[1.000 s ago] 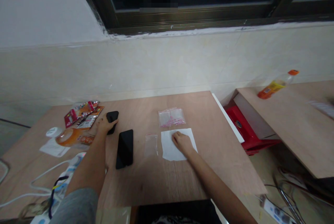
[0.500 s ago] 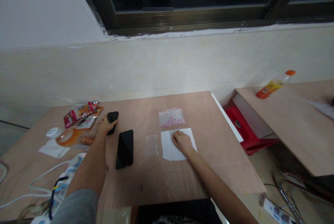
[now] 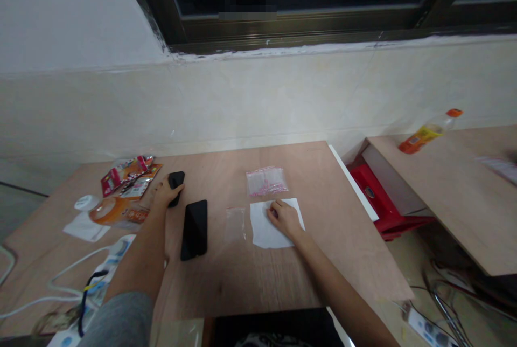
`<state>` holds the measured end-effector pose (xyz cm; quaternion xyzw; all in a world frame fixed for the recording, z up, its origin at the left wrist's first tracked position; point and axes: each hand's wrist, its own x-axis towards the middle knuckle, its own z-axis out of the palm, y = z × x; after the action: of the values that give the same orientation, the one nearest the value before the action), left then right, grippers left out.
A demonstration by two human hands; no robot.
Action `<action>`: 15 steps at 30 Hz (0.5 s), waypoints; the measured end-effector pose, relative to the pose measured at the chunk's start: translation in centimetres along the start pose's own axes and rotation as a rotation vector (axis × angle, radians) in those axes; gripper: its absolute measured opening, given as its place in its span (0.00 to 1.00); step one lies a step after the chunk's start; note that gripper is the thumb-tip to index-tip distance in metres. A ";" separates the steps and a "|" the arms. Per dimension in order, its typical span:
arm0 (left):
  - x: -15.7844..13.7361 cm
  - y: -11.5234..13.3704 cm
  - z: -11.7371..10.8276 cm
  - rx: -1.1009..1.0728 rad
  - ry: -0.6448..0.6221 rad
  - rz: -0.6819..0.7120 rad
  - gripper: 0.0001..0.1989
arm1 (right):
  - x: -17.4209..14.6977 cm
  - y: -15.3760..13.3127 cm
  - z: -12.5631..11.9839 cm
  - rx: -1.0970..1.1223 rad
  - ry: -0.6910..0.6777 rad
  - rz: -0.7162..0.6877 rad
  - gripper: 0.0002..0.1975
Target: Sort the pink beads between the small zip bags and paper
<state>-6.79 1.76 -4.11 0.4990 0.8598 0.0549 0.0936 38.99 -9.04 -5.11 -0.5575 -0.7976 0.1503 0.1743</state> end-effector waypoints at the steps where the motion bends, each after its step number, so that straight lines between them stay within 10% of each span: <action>1: -0.3 0.3 -0.1 0.001 -0.001 -0.009 0.43 | 0.0 0.0 0.0 0.014 0.005 0.000 0.09; 7: -4.3 6.6 -0.1 0.029 0.317 0.122 0.35 | -0.1 0.1 0.0 0.079 0.004 0.003 0.08; 15: -9.3 20.5 2.5 -0.128 0.072 0.746 0.18 | -0.2 0.1 -0.5 0.136 0.008 0.010 0.08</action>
<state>15.65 3.83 -1.71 0.7687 0.6164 0.1565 0.0680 39.38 -9.20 -4.76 -0.5491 -0.7820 0.2027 0.2143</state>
